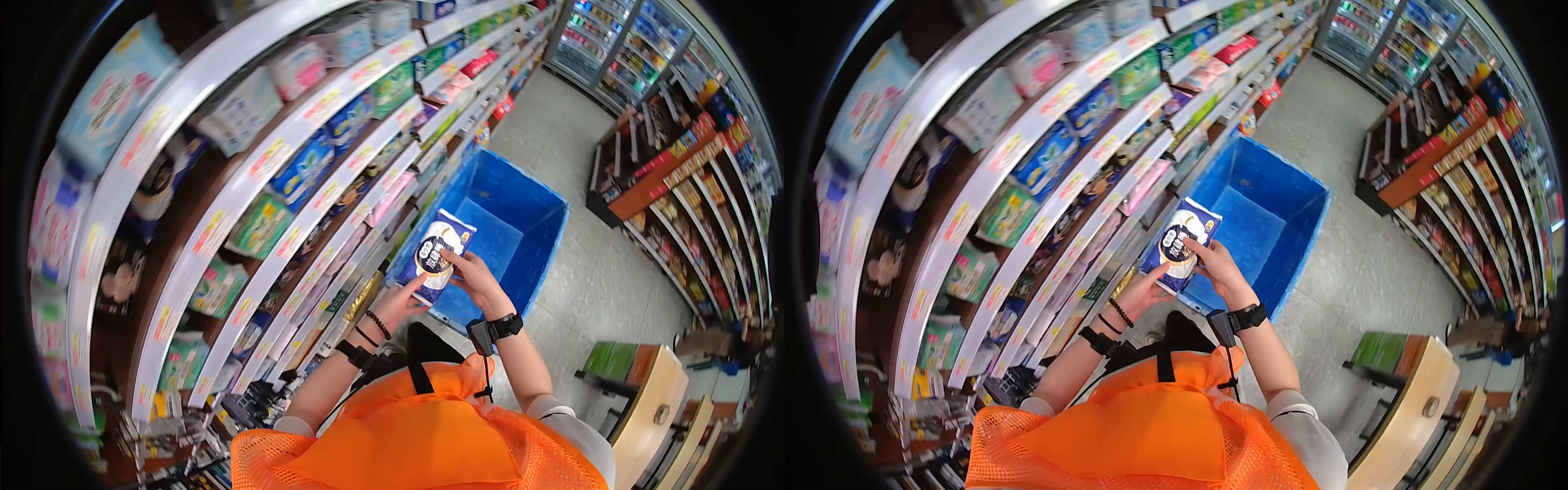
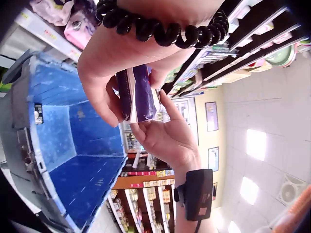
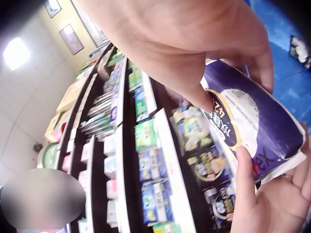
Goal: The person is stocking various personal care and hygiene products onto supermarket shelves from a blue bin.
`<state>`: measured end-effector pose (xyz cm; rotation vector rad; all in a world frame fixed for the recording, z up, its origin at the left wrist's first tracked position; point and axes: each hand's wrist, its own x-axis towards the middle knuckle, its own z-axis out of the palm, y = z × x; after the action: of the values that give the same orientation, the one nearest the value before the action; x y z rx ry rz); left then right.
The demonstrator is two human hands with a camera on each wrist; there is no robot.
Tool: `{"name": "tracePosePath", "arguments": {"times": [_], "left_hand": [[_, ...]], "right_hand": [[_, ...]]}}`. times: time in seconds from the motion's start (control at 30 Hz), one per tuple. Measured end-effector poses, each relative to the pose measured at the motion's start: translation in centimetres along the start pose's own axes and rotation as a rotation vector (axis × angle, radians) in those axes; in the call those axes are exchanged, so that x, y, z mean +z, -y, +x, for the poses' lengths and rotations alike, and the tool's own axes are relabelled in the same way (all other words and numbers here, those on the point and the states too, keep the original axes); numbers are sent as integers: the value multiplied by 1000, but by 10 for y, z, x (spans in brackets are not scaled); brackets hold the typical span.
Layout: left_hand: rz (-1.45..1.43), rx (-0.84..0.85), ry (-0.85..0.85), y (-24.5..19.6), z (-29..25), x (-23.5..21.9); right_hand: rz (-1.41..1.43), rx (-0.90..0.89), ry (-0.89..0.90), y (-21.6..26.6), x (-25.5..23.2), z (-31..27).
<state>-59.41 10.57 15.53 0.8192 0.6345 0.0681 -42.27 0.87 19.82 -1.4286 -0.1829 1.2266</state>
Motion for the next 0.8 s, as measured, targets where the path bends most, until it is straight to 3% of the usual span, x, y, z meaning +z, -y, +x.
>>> {"name": "tracePosePath", "arguments": {"times": [0.1,0.3,0.4,0.47,0.67,0.8], "left_hand": [[-1,-186,-21,30,42,-7],[-168,-376,-183,85,117,-19],[-204,-407,-217,77,134,-12],[-164,-411,-228,78,145,-13],[-217,-322,-309,82,136,-29],[-227,-308,-395,66,123,-28]], "right_hand": [[75,102,-24,-52,-51,50],[132,445,35,-92,-89,90],[224,472,-39,-117,-124,150],[130,492,-227,-118,-142,187],[220,378,-474,-165,-195,333],[197,226,-398,-193,-212,402]]}}
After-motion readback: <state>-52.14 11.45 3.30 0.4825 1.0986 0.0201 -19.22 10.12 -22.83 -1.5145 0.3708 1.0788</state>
